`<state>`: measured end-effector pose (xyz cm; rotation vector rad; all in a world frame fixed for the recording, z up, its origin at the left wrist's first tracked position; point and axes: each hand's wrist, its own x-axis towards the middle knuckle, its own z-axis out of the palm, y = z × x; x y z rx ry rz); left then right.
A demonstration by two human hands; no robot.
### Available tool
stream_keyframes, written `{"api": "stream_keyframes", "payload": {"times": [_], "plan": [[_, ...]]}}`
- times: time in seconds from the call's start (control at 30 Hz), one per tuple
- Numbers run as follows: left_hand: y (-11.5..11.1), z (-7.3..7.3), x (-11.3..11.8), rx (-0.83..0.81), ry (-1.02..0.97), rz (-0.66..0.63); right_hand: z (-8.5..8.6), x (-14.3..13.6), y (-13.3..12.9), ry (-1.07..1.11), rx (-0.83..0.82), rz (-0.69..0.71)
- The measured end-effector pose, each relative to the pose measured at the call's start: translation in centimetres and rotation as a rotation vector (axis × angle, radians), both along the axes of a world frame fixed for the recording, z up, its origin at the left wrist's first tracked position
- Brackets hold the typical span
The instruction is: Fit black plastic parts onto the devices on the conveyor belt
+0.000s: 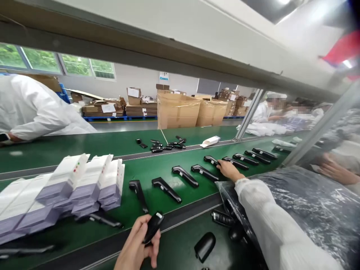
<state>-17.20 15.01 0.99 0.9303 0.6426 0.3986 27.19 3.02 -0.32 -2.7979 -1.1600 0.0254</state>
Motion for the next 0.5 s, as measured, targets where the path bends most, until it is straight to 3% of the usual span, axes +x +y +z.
{"api": "stream_keyframes", "payload": {"times": [0.1, 0.13, 0.17, 0.23, 0.3, 0.4, 0.5], "plan": [[-0.5, 1.3, -0.4, -0.066, -0.041, 0.016, 3.1, -5.7, 1.1, -0.007, 0.139, -0.012], [-0.7, 1.6, -0.4, -0.117, -0.064, 0.008, 4.4, -8.5, 1.3, 0.055, 0.275, 0.044], [-0.9, 1.9, -0.3, -0.17, -0.089, -0.01, 5.5, -11.7, 1.5, 0.22, 0.407, 0.177], [-1.5, 2.4, 0.3, -0.256, -0.15, -0.066, 7.1, -18.5, 1.7, 0.658, 0.506, 0.508], [-2.2, 2.9, 1.2, -0.321, -0.207, -0.118, 7.6, -24.5, 1.9, 0.953, 0.575, 0.635], [-3.0, 3.6, 2.3, -0.38, -0.287, -0.117, 7.1, -30.1, 2.4, 1.269, 0.845, 0.496], [-3.0, 3.8, 2.5, -0.429, -0.349, -0.096, 6.3, -32.2, 2.9, 1.488, 1.005, 0.4]]}}
